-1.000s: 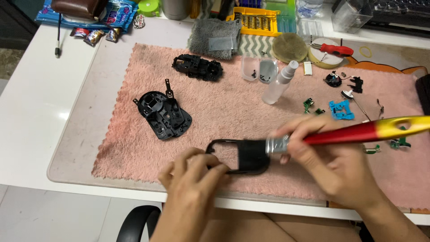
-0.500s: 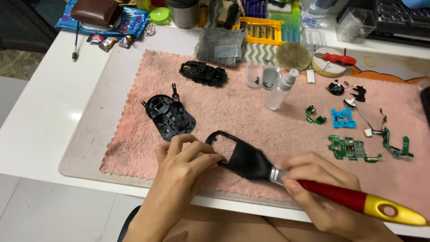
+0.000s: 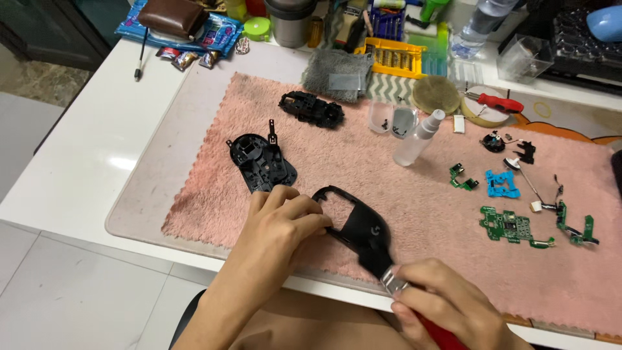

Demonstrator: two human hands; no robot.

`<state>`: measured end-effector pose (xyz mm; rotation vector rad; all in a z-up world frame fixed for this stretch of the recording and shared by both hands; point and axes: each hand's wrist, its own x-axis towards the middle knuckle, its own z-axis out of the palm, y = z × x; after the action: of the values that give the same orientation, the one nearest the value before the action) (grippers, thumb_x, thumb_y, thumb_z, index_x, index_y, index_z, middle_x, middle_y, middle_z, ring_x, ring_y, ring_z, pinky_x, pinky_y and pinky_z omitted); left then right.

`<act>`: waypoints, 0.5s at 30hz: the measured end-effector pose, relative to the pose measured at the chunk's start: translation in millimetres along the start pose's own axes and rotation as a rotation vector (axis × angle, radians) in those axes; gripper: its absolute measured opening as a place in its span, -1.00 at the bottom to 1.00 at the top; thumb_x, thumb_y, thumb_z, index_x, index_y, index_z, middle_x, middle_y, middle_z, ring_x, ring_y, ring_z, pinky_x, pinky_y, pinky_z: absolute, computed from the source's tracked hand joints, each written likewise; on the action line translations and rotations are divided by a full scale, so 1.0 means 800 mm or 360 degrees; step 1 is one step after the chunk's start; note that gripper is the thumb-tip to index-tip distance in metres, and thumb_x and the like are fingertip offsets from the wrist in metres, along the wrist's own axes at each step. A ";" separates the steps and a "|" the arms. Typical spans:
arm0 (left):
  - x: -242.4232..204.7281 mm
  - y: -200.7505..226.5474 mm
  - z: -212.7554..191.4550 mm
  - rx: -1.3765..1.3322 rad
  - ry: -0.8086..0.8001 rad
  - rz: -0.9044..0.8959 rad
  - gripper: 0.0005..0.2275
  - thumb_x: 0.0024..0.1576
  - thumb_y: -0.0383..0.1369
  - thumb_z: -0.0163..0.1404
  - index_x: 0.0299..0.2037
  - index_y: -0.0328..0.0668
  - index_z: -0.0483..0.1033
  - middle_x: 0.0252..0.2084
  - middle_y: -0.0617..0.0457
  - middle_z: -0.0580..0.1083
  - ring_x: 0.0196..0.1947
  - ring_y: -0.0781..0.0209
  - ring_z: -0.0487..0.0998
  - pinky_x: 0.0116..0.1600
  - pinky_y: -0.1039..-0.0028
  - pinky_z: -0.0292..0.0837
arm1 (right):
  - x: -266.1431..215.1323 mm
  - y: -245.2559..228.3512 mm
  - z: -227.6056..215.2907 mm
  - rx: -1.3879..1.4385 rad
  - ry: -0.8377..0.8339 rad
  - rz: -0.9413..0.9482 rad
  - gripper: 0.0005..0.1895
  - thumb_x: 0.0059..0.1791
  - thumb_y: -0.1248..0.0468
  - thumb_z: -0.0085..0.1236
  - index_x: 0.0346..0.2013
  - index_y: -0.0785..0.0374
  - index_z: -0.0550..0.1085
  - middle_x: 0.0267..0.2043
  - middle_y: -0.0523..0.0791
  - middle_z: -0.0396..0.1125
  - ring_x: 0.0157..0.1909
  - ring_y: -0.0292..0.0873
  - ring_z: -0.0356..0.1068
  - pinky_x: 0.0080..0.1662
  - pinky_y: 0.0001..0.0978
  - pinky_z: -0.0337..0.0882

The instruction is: The person cleans a disassembled black computer mouse shell using a red-handled brush and a gray microfiber cloth. They first brush the interior and exterior surfaces, then wipe the shell with the cloth, focusing on crevices and edges.

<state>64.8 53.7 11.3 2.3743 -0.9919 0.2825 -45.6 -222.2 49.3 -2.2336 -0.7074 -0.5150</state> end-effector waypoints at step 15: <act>0.022 0.007 -0.025 0.0031 0.0100 0.0054 -0.82 0.43 -0.31 0.06 0.03 -0.02 0.76 0.01 0.16 0.64 0.01 -0.04 0.45 0.02 0.14 0.20 | -0.003 0.031 -0.029 -0.0013 0.0488 0.0312 -0.60 0.14 -0.02 0.02 -0.39 0.15 0.57 -0.07 0.02 0.64 -0.13 -0.13 0.65 0.06 -0.32 0.57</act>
<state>73.2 51.1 36.6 2.3531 -1.0050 0.3785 -35.5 -254.8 50.7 -2.1383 -0.3256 -0.7410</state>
